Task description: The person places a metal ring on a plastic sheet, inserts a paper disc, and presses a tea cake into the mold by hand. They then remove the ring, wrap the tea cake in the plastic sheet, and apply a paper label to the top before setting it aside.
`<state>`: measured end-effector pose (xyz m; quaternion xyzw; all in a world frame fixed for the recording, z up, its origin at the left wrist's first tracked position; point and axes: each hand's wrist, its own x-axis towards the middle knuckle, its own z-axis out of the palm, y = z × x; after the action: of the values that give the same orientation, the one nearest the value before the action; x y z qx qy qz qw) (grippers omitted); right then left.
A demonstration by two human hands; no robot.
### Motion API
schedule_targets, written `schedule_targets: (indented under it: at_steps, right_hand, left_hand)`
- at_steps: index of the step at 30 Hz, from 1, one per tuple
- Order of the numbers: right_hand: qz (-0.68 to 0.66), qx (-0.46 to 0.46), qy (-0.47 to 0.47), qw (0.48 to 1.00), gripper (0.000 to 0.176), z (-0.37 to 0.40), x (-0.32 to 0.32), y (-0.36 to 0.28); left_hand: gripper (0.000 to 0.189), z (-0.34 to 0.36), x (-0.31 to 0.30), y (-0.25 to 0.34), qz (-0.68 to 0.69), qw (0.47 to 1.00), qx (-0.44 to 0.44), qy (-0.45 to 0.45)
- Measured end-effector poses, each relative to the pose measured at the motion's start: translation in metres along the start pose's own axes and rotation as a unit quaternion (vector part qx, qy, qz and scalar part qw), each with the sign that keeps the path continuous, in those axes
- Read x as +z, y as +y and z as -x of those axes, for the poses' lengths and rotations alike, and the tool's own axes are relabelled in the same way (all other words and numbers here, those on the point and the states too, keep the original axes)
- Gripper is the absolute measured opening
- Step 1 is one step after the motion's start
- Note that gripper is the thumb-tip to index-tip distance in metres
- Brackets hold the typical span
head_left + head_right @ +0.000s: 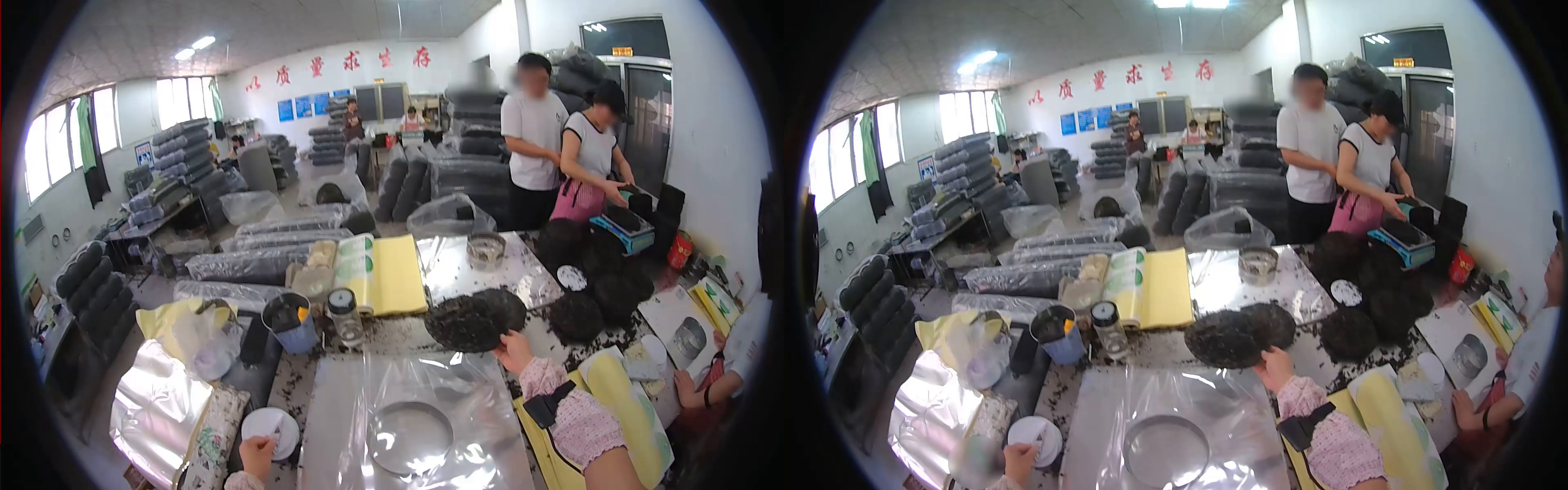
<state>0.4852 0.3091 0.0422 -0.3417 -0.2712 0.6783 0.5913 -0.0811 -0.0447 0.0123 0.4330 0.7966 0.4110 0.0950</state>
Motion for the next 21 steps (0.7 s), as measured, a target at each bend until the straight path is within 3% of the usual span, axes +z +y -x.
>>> schedule_targets:
  at_steps: [1,3,4,5,7,9,17,21]
  right_hand:
    - [-0.004,0.011,-0.003,1.000,0.024,0.010,0.010,-0.003]
    - [-0.007,0.010,0.008,1.000,0.024,0.028,0.004,-0.008]
    - [-0.007,0.006,0.014,1.000,0.024,0.029,-0.002,-0.002]
    - [-0.007,0.001,0.015,1.000,0.024,0.028,-0.004,0.001]
    - [0.000,0.020,0.036,0.999,0.023,0.035,-0.007,-0.001]
    - [0.016,0.039,0.045,0.998,0.024,0.040,-0.013,-0.005]
    - [0.015,0.042,0.073,0.996,0.024,0.049,-0.015,-0.010]
    - [0.022,0.046,0.073,0.996,0.024,0.049,-0.014,-0.007]
  left_hand:
    - [0.021,-0.001,0.001,0.002,0.017,0.999,0.035,0.024]
    - [0.019,-0.003,0.006,-0.009,0.035,0.999,0.008,0.015]
    - [0.016,-0.008,0.015,-0.033,0.040,0.997,0.049,0.035]
    - [0.028,0.004,-0.011,0.021,-0.012,0.998,-0.040,-0.050]
    - [0.031,0.002,-0.010,0.022,-0.020,0.998,-0.051,-0.045]
    - [0.034,-0.004,-0.011,0.015,-0.043,0.995,-0.043,-0.075]
    - [0.035,-0.002,-0.014,0.033,-0.089,0.995,-0.015,-0.049]
    - [0.033,0.000,-0.019,0.042,-0.057,0.995,-0.036,-0.071]
